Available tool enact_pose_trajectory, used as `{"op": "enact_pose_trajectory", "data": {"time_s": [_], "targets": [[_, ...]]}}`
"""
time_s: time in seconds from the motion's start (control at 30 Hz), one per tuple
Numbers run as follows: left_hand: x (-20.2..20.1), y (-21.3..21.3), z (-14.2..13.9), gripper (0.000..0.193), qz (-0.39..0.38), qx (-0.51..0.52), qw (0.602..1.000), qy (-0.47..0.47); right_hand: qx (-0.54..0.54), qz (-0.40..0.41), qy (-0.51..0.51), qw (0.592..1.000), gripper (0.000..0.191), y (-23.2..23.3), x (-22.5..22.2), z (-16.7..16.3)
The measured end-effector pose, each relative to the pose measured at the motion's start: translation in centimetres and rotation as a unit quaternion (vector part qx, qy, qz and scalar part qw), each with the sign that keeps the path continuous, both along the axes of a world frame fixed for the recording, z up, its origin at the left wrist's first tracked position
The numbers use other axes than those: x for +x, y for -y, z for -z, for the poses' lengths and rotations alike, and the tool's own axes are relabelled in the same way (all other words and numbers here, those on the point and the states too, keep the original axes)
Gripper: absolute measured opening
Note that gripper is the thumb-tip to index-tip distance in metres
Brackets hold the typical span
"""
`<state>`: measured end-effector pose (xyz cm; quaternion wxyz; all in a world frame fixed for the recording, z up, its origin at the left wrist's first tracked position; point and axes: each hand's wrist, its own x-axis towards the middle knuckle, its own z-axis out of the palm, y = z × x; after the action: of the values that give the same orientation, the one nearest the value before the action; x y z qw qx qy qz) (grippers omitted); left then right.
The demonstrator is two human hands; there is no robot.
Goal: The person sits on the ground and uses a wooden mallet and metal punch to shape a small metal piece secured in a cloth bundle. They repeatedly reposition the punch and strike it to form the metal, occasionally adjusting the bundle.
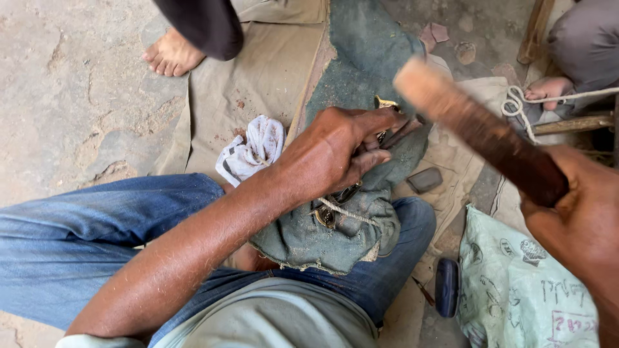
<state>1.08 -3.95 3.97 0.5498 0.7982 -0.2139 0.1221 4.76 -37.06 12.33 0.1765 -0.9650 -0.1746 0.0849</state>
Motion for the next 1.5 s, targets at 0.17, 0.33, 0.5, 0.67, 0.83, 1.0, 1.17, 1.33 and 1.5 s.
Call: {"op": "enact_pose_trajectory", "data": {"time_s": [0.17, 0.33, 0.5, 0.67, 0.83, 1.0, 1.17, 1.33, 1.5], "targets": [[-0.2, 0.0, -0.5, 0.044, -0.015, 0.017, 0.997, -0.073, 0.099, 0.087, -0.054, 0.99, 0.034, 1.1, 0.2, 0.6], [0.4, -0.5, -0.6, 0.044, 0.01, 0.005, 0.996, -0.09, 0.085, 0.039, 0.059, 0.994, 0.035, -0.4, -0.9, 0.2], [0.1, -0.8, -0.1, 0.045, 0.037, -0.016, 0.999, 0.006, 0.047, 0.062, 0.053, 0.996, 0.033, -1.8, -2.1, -0.5], [0.2, -0.8, -0.2, 0.044, 0.034, -0.008, 0.999, -0.038, -0.069, 0.01, 0.025, 0.997, 0.023, -0.6, -1.4, -0.2], [0.2, -0.6, -0.7, 0.041, 0.007, 0.018, 0.997, -0.068, 0.139, 0.143, 0.051, 0.979, 0.013, 2.1, -0.2, 2.5], [0.3, -0.4, -0.6, 0.043, 0.015, 0.023, 0.997, -0.071, -0.009, 0.046, 0.031, 0.998, 0.022, 5.3, 1.0, 3.4], [0.8, -0.7, -0.8, 0.049, 0.026, 0.042, 0.996, -0.071, 0.078, 0.369, -0.088, 0.922, 0.01, 5.9, 1.1, 4.1], [0.3, -0.8, -1.0, 0.043, 0.029, 0.003, 0.999, -0.041, -0.003, 0.099, 0.03, 0.995, 0.038, 4.4, -1.8, 3.0], [-3.6, -1.4, 0.4, 0.041, -0.019, -0.095, 0.994, 0.047, 0.258, 0.202, -0.001, 0.945, 0.036, 1.2, -5.8, 1.9]]}}
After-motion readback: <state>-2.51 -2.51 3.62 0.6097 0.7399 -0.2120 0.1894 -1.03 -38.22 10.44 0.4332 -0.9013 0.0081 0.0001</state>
